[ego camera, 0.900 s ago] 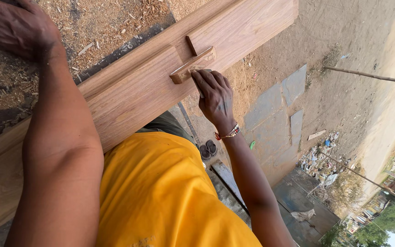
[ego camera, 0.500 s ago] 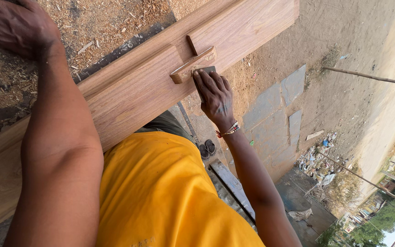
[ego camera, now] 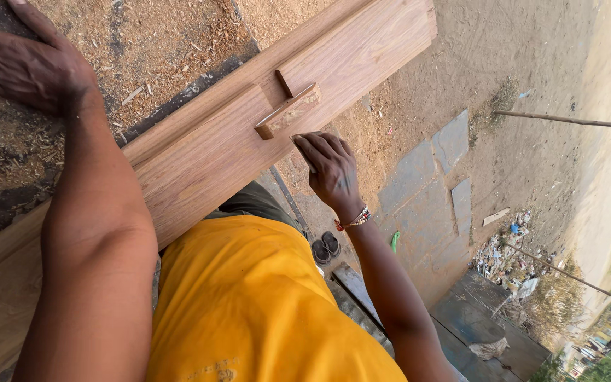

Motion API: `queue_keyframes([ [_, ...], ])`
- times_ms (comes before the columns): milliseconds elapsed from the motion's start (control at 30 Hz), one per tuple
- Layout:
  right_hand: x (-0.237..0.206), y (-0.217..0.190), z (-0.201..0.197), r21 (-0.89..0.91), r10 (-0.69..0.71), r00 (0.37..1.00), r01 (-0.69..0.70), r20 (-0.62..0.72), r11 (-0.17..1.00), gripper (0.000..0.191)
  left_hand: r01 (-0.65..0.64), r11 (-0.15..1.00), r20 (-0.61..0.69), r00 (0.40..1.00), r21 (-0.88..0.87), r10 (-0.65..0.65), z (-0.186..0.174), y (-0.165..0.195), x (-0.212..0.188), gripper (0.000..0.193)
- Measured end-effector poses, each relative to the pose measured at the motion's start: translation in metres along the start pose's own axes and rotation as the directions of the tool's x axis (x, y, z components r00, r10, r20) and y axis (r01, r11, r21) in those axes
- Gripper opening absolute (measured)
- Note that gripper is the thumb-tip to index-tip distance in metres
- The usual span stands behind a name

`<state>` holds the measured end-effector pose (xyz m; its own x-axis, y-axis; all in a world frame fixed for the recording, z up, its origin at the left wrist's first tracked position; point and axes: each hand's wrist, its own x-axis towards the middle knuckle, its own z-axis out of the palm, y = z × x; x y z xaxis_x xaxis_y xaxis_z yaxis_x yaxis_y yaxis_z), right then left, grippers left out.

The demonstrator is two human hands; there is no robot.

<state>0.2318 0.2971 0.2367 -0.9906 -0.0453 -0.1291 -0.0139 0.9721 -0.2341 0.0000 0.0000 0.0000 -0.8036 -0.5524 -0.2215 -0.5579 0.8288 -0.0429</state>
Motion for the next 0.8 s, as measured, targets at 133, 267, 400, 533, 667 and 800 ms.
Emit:
queue_keyframes([
  [133,-0.041,-0.012,-0.003,0.252,0.257,0.950,-0.209,-0.176,0.945,0.033,0.024,0.999,0.148,0.989,-0.043,-0.017,-0.032,0.004,-0.002,0.083],
  [267,-0.095,-0.014,0.022,0.692,0.542,0.822,-0.290,-0.174,0.661,0.029,-0.029,0.983,0.059,0.997,-0.183,0.041,-0.049,-0.002,-0.005,0.084],
  [400,-0.148,-0.013,0.055,0.967,0.733,0.680,-0.198,0.016,0.163,0.033,-0.159,0.960,-0.125,0.983,-0.232,0.132,-0.055,-0.011,-0.016,0.080],
  [533,-0.187,-0.021,0.078,0.985,0.801,0.598,-0.158,0.041,0.067,0.034,-0.569,0.762,-0.228,0.822,-0.309,0.521,-0.059,-0.019,-0.043,0.068],
  [667,-0.210,-0.036,0.086,0.987,0.811,0.585,-0.143,0.020,0.079,0.034,-0.713,0.567,-0.215,0.681,-0.413,0.700,-0.062,-0.022,-0.077,0.086],
  [800,-0.210,-0.043,0.081,0.995,0.824,0.564,-0.095,0.058,-0.005,0.035,-0.651,0.573,-0.081,0.693,-0.498,0.717,-0.063,-0.030,-0.103,0.100],
])
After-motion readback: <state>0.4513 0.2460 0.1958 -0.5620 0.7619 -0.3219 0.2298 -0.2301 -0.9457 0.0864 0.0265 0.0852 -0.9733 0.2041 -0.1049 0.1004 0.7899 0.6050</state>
